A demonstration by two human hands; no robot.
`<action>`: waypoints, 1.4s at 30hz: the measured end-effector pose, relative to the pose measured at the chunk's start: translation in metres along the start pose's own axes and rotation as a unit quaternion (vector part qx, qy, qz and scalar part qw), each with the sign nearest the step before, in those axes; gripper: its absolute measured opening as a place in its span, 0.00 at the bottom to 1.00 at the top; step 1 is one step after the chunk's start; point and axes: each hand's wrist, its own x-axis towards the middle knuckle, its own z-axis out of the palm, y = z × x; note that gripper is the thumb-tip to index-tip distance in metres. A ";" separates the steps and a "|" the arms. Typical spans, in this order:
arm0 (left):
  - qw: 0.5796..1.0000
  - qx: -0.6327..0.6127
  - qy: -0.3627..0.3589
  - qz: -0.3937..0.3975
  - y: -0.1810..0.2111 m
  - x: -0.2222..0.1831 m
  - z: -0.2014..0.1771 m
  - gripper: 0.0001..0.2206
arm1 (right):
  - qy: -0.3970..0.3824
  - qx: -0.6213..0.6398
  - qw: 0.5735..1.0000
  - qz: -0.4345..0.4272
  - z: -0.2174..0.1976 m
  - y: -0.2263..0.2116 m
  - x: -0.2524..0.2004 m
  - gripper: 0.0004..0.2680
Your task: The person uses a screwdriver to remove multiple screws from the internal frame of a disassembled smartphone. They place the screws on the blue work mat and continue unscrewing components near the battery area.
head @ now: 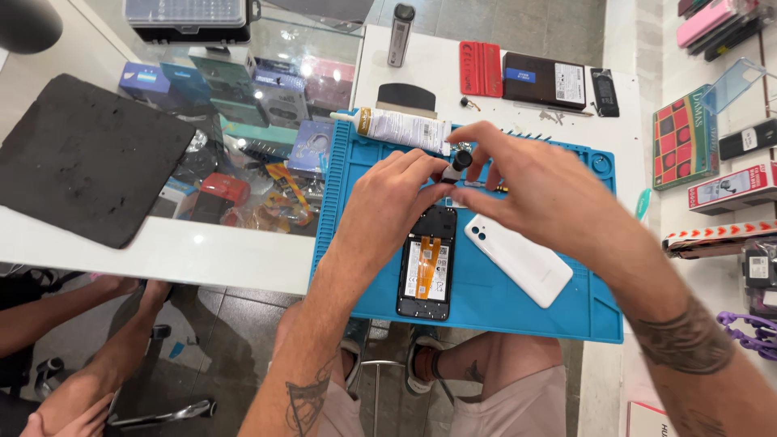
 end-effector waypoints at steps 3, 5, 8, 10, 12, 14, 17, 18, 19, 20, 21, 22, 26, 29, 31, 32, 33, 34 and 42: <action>1.000 0.019 -0.002 0.003 0.005 0.000 -0.001 0.08 | -0.013 -0.039 0.994 -0.099 -0.008 -0.004 0.000 0.05; 0.998 0.053 -0.027 0.019 0.001 0.000 -0.005 0.08 | -0.015 -0.073 0.994 -0.081 -0.004 0.001 0.006 0.10; 0.984 0.165 -0.072 0.009 -0.003 -0.009 -0.012 0.30 | 0.037 -0.200 0.974 -0.099 0.023 0.010 0.011 0.16; 0.968 0.233 -0.097 -0.004 -0.002 -0.012 -0.013 0.51 | 0.096 -0.291 0.944 -0.119 0.031 0.008 0.010 0.18; 0.956 0.269 -0.116 0.002 0.003 -0.013 -0.013 0.62 | 0.032 -0.223 0.970 -0.093 0.022 -0.004 0.006 0.16; 0.963 0.242 -0.118 -0.003 -0.002 -0.027 -0.006 0.59 | 0.034 -0.245 0.963 -0.104 0.027 0.001 0.007 0.15; 0.970 0.202 -0.129 -0.029 -0.013 -0.052 0.006 0.55 | 0.030 -0.261 0.960 -0.095 0.030 0.000 0.009 0.19; 0.971 0.186 -0.140 -0.048 -0.016 -0.063 0.012 0.56 | 0.023 -0.253 0.965 -0.070 0.033 -0.002 0.007 0.21; 0.971 0.183 -0.145 -0.048 -0.015 -0.071 0.017 0.56 | 0.019 -0.250 0.966 -0.067 0.033 -0.003 0.007 0.21; 0.968 0.197 -0.142 -0.057 -0.016 -0.077 0.022 0.57 | 0.022 -0.224 0.969 -0.098 0.031 -0.003 0.009 0.17; 0.965 0.211 -0.140 -0.066 -0.016 -0.082 0.025 0.58 | 0.025 -0.198 0.971 -0.128 0.029 -0.005 0.010 0.13; 0.965 0.210 -0.139 -0.068 -0.016 -0.082 0.026 0.58 | 0.023 -0.199 0.971 -0.129 0.032 -0.003 0.011 0.13; 0.967 0.208 -0.131 -0.070 -0.016 -0.084 0.027 0.54 | 0.006 -0.245 0.963 -0.108 0.026 -0.010 0.012 0.17; 0.965 0.214 -0.134 -0.065 -0.016 -0.083 0.027 0.54 | -0.008 -0.235 0.967 -0.095 0.032 -0.010 0.012 0.16; 0.964 0.217 -0.135 -0.069 -0.016 -0.083 0.027 0.53 | 0.024 -0.271 0.957 -0.099 0.030 -0.012 0.012 0.22; 0.964 0.220 -0.133 -0.068 -0.017 -0.083 0.028 0.53 | -0.015 -0.226 0.970 -0.089 0.023 -0.017 0.010 0.15; 0.964 0.223 -0.131 -0.068 -0.017 -0.084 0.028 0.54 | -0.054 -0.180 0.979 -0.079 0.016 -0.022 0.008 0.11; 0.963 0.224 -0.132 -0.070 -0.016 -0.084 0.027 0.54 | -0.055 -0.179 0.979 -0.081 0.026 -0.016 0.010 0.11; 0.965 0.210 -0.129 -0.086 -0.009 -0.078 0.024 0.52 | 0.068 -0.261 0.960 -0.079 0.045 -0.007 0.017 0.21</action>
